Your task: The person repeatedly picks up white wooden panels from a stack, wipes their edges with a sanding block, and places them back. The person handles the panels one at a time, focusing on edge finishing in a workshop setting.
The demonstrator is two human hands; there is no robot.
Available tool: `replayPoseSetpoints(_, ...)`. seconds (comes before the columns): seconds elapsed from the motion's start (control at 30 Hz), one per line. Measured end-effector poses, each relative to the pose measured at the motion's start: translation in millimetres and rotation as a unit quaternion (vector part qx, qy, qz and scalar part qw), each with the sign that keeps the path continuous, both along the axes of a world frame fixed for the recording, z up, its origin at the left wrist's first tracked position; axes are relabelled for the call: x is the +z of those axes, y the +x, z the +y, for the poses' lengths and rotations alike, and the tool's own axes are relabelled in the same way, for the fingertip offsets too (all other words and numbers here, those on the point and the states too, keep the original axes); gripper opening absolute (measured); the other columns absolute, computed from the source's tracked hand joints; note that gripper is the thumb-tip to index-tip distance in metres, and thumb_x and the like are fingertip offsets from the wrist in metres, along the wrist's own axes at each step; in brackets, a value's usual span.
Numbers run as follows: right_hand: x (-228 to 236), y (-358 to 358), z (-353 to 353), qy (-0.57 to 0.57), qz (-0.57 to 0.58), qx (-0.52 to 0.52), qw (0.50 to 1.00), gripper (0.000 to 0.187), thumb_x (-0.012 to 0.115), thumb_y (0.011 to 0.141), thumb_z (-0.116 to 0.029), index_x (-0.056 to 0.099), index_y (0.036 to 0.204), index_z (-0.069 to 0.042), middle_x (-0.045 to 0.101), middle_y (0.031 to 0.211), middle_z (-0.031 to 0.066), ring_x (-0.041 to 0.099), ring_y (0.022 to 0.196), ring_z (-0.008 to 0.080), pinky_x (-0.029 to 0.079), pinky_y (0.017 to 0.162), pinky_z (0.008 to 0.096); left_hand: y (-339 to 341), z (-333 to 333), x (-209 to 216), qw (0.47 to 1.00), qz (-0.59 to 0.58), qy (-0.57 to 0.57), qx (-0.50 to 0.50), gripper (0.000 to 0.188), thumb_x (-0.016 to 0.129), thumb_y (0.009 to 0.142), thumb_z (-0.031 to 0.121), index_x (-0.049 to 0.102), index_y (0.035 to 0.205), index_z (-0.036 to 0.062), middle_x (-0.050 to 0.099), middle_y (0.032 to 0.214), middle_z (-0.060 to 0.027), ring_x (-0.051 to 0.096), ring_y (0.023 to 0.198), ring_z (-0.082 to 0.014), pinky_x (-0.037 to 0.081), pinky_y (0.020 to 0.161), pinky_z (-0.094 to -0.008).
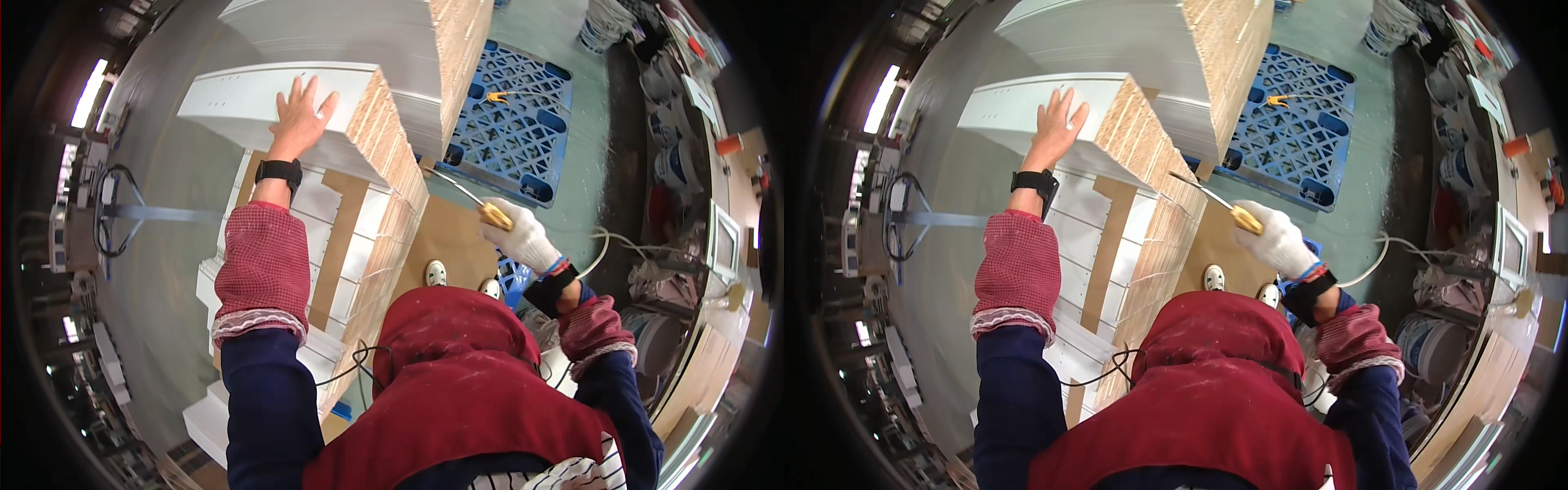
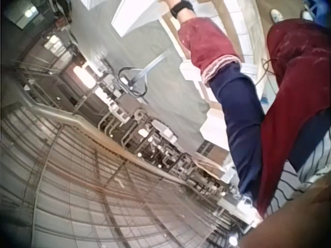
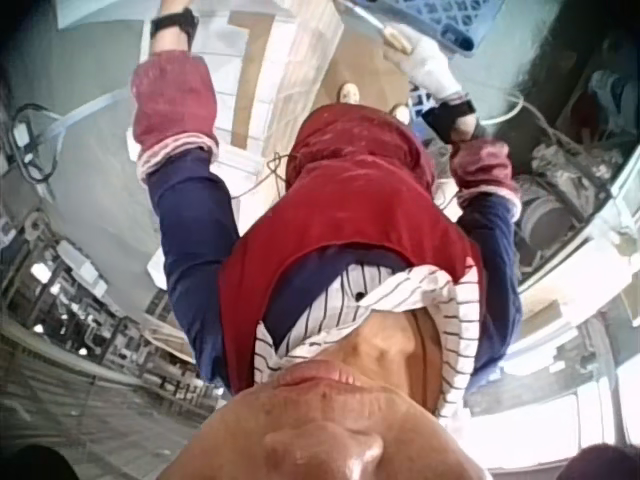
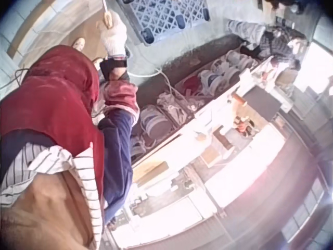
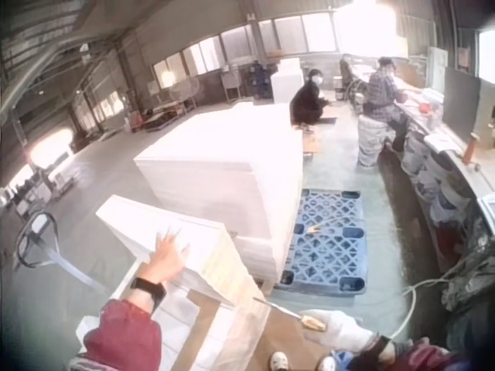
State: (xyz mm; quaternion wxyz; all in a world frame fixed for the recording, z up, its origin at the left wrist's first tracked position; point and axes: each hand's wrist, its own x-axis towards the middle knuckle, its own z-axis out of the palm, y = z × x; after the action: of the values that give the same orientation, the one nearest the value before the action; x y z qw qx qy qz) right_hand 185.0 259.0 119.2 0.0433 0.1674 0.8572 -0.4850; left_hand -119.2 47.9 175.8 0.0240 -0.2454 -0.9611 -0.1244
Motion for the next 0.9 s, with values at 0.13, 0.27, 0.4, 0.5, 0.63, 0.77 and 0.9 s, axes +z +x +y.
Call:
replayPoseSetpoints(0.13,-41,-7,3,0.031,-0.093,-0.070,0.993,0.039,0.060,0.075,-0.025,0.055,0.111,-0.009,0.063,0.093,0.0195,0.059,0.090,0.0375,0.048,0.075,0.0411,-16,21,-19,1.000,-0.017,-0.019,-0.016,0.076,0.038,0.081,0.066,0.025,0.140,0.0204,0.012,0.149,-0.0080,0.005,0.133,-0.0434,0.018,0.093,-0.0733)
replayPoseSetpoints(0.27,-85,15,18,0.049,-0.197,-0.034,0.979,0.041,0.060,0.074,-0.025,0.055,0.112,-0.008,0.061,0.096,0.0217,0.058,0.093,0.0368,0.047,0.077,0.0418,-11,25,-12,0.999,-0.033,-0.032,-0.006,0.075,0.036,0.082,0.066,0.023,0.141,0.0214,0.011,0.149,-0.0076,0.003,0.134,-0.0424,0.017,0.094,-0.0719)
replayPoseSetpoints(0.4,-1,5,8,-0.046,0.021,-0.089,0.995,0.040,0.063,0.074,-0.023,0.055,0.110,-0.008,0.062,0.094,0.0185,0.060,0.088,0.0340,0.048,0.076,0.0353,-20,12,-22,0.999,-0.022,-0.039,-0.009,0.075,0.036,0.082,0.066,0.022,0.141,0.0217,0.011,0.149,-0.0076,0.003,0.134,-0.0421,0.017,0.095,-0.0708)
replayPoseSetpoints(0.5,-16,-7,22,-0.052,-0.055,-0.063,0.995,0.039,0.064,0.075,-0.022,0.055,0.111,-0.009,0.062,0.087,0.0126,0.060,0.079,0.0234,0.047,0.072,0.0313,-22,17,-21,0.999,-0.027,-0.042,-0.015,0.076,0.036,0.082,0.067,0.021,0.141,0.0218,0.010,0.149,-0.0074,0.003,0.134,-0.0419,0.017,0.096,-0.0704)
replayPoseSetpoints(0.63,-30,-5,22,0.022,-0.043,-0.033,0.998,0.039,0.064,0.074,-0.022,0.056,0.110,-0.010,0.062,0.089,0.0157,0.060,0.083,0.0306,0.048,0.072,0.0355,-36,12,-23,0.999,-0.011,-0.043,-0.032,0.076,0.036,0.082,0.067,0.020,0.142,0.0223,0.010,0.149,-0.0071,0.003,0.134,-0.0420,0.016,0.096,-0.0702)
replayPoseSetpoints(0.77,-21,-20,19,-0.017,-0.041,-0.103,0.994,0.039,0.062,0.074,-0.024,0.055,0.111,-0.012,0.062,0.096,0.0177,0.059,0.090,0.0358,0.048,0.076,0.0396,-31,10,-27,0.998,-0.021,-0.042,-0.034,0.076,0.036,0.082,0.067,0.020,0.142,0.0229,0.010,0.149,-0.0067,0.003,0.134,-0.0419,0.016,0.097,-0.0688)
replayPoseSetpoints(0.9,-18,-18,13,0.007,-0.034,-0.048,0.998,0.037,0.061,0.075,-0.024,0.056,0.110,-0.013,0.062,0.098,0.0179,0.058,0.093,0.0353,0.047,0.077,0.0404,-29,13,-25,0.999,-0.021,-0.043,-0.023,0.074,0.037,0.083,0.064,0.020,0.142,0.0227,0.010,0.149,-0.0074,0.003,0.134,-0.0429,0.015,0.098,-0.0678)
